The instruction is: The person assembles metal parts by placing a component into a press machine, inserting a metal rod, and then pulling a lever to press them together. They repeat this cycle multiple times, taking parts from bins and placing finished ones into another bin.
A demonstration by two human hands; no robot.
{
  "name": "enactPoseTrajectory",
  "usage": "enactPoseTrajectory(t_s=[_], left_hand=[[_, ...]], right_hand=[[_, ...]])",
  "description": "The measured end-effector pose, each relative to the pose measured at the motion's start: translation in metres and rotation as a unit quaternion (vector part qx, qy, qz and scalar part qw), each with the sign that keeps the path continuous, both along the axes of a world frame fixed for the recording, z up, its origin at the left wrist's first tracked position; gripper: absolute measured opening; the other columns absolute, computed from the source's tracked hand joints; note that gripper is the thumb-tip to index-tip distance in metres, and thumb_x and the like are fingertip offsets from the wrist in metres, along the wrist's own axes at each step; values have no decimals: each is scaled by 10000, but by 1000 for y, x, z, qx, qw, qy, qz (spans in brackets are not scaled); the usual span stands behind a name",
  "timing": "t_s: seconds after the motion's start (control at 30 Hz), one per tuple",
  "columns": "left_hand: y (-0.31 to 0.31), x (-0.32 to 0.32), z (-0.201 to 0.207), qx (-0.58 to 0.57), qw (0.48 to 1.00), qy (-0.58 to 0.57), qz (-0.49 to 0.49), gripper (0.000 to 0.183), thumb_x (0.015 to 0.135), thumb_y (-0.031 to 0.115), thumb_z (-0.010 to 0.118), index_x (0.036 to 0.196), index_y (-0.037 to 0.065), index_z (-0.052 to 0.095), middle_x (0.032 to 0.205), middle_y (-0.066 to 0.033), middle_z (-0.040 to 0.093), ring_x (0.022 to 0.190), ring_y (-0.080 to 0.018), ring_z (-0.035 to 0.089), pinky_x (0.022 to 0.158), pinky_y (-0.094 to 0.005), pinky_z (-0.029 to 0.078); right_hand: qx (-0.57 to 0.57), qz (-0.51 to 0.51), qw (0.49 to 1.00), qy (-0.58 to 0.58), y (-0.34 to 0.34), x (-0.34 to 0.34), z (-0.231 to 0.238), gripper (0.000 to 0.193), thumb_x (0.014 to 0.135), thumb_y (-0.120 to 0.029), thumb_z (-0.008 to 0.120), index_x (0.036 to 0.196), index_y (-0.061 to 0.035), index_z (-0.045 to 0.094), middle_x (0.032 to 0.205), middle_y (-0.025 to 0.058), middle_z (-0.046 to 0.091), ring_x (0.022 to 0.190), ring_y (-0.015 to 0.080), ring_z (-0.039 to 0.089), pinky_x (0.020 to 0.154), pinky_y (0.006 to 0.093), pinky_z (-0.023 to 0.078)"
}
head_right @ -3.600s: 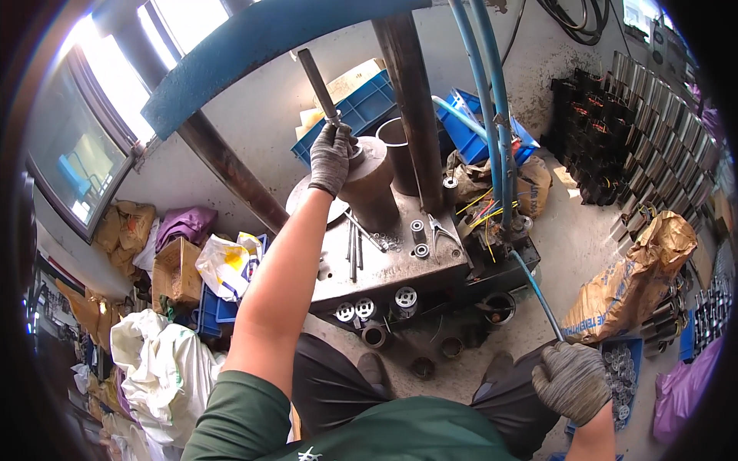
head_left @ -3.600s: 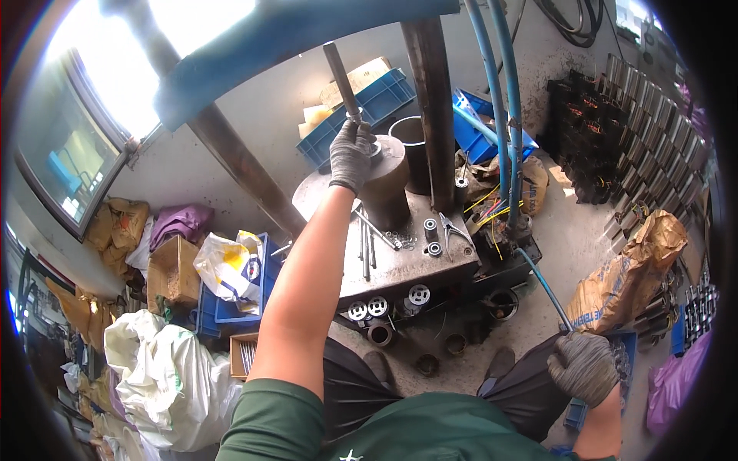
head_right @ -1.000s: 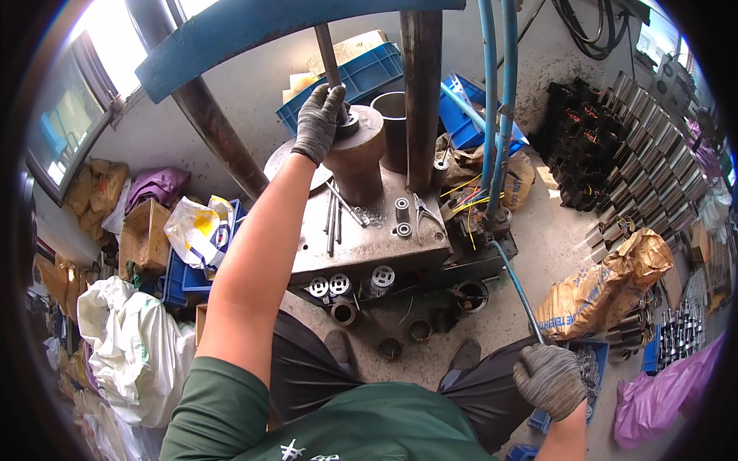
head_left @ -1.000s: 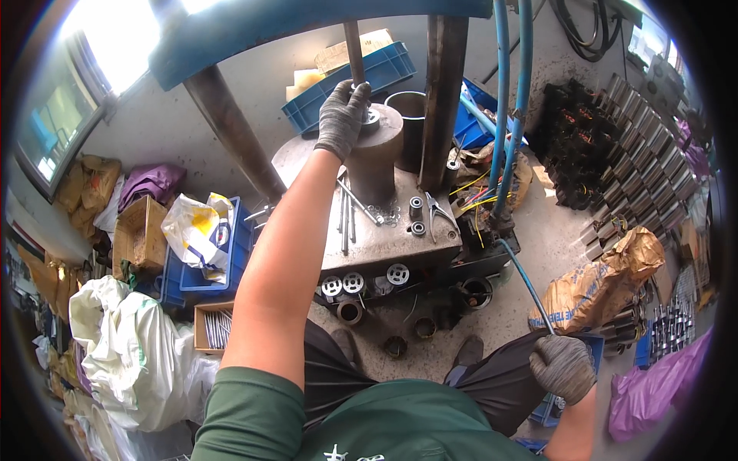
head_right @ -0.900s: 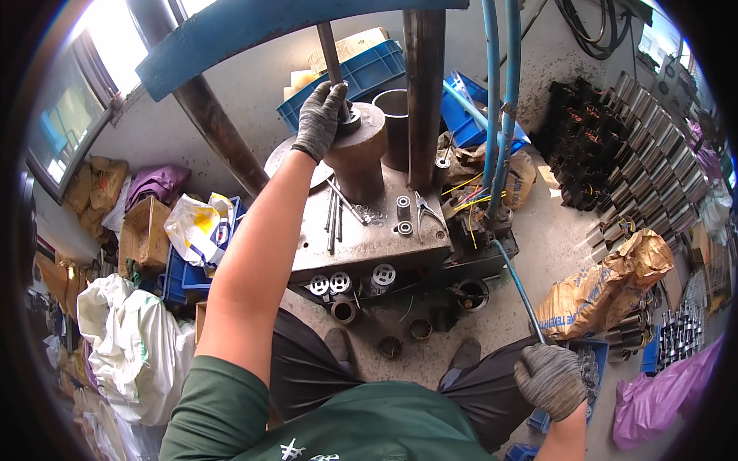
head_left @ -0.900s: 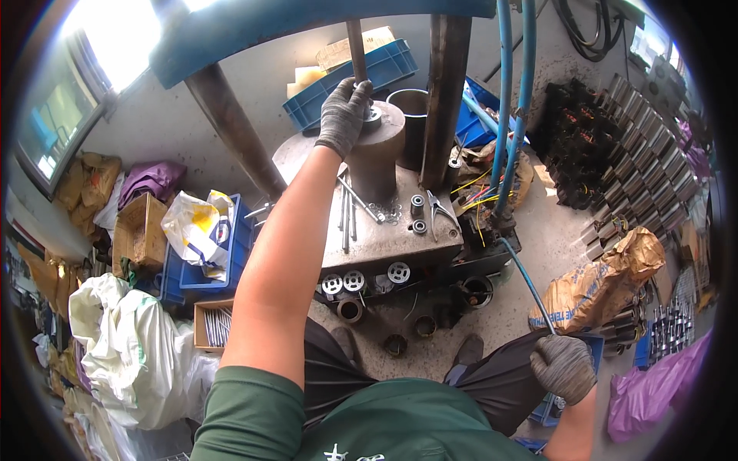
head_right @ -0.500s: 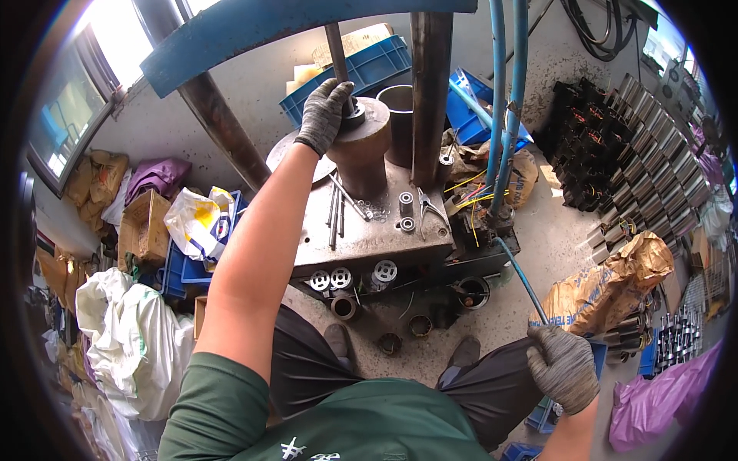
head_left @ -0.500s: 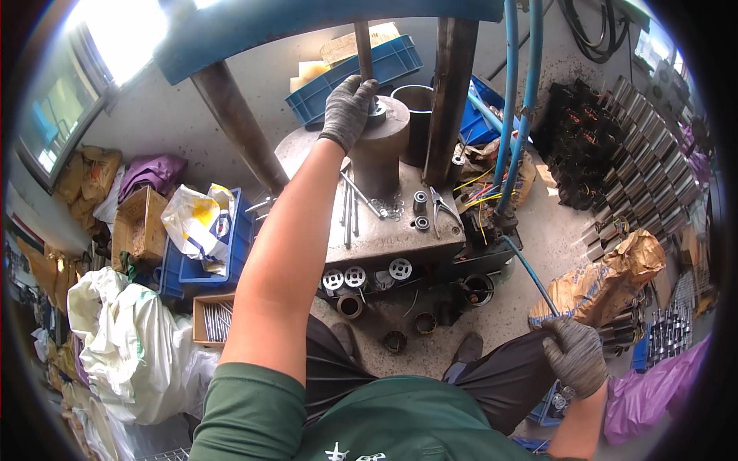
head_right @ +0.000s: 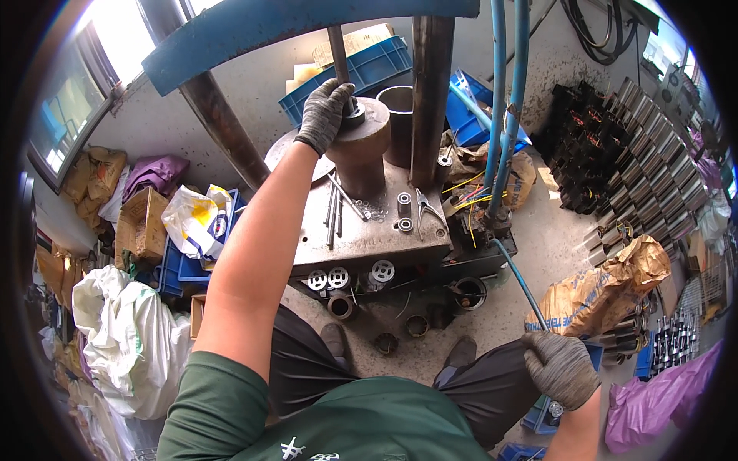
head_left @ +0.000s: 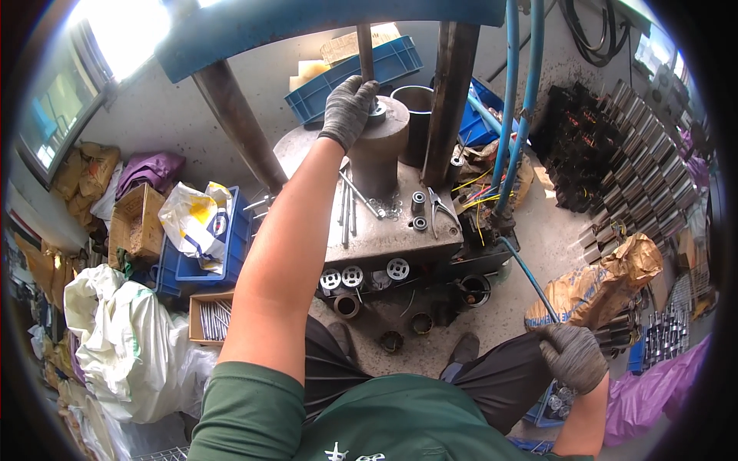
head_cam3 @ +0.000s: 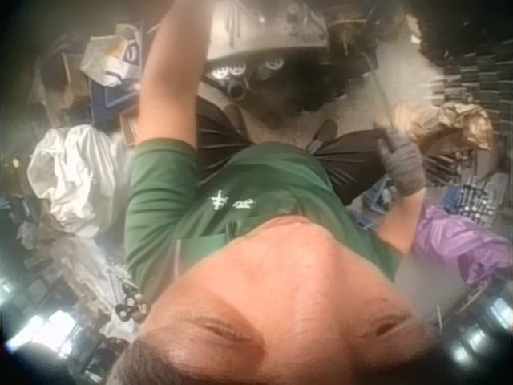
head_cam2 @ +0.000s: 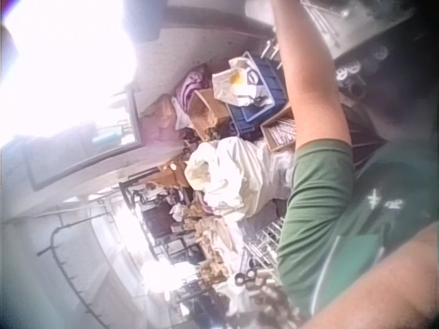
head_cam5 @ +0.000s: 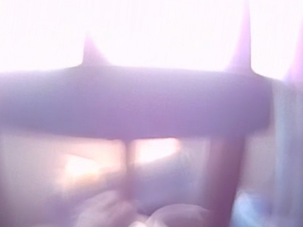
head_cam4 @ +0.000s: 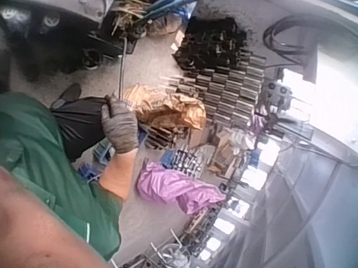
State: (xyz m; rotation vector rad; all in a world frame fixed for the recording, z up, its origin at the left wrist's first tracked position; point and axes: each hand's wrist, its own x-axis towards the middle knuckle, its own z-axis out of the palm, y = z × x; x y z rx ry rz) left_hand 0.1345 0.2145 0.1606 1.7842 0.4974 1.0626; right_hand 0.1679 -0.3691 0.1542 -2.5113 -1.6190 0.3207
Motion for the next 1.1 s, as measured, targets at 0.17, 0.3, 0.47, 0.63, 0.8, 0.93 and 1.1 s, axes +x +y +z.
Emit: enactPoseTrajectory(t_s=[0.17,0.3,0.47,0.63,0.8,0.93,1.1], left_hand=[[0,0,2,-12,1000,6,-7,229,1013,217,708,1125,17,722,856,-5,686,762,-91,617,750,-265,530],[-3,-3,4,-19,1000,13,-12,229,1016,218,702,1119,14,720,857,-14,692,768,-98,627,754,-269,534],[-5,-2,5,-7,1000,9,2,219,1015,213,699,1104,15,724,855,-14,696,768,-99,630,756,-270,535],[-10,-1,7,-15,1000,12,-2,217,1015,211,696,1101,15,727,854,-13,696,767,-99,631,759,-267,535],[-1,0,0,-26,999,-25,-30,220,1017,185,695,1165,23,713,889,-18,698,801,-99,637,772,-250,532],[-5,-3,-1,-11,999,-40,-27,232,1031,166,677,1214,25,694,911,-22,697,824,-100,642,784,-246,535],[-9,-1,0,-25,998,-46,-42,236,1049,174,643,1228,25,682,893,-16,690,784,-89,607,754,-253,518]], right_hand=[[-48,11,999,-19,-1,0,0,250,882,-179,697,1080,-33,742,945,199,746,871,392,724,799,474,582],[66,-16,997,23,2,0,1,246,875,-172,705,1072,-28,740,948,199,747,870,392,724,801,474,582],[-17,-2,1000,2,-1,1,1,259,877,-155,702,1092,-14,740,972,212,748,896,393,728,819,474,583],[76,-40,995,49,0,2,5,256,883,-149,700,1091,-4,736,967,223,742,907,398,727,840,474,582],[-29,10,1000,-1,4,1,16,257,884,-105,699,1117,0,728,972,221,737,910,397,726,857,462,582],[255,-81,956,-124,34,22,31,239,918,-17,695,1155,11,712,1017,214,733,941,398,727,865,449,580],[402,-38,886,-226,100,87,75,198,997,-40,662,1179,25,708,1049,172,726,918,301,729,848,382,578]])
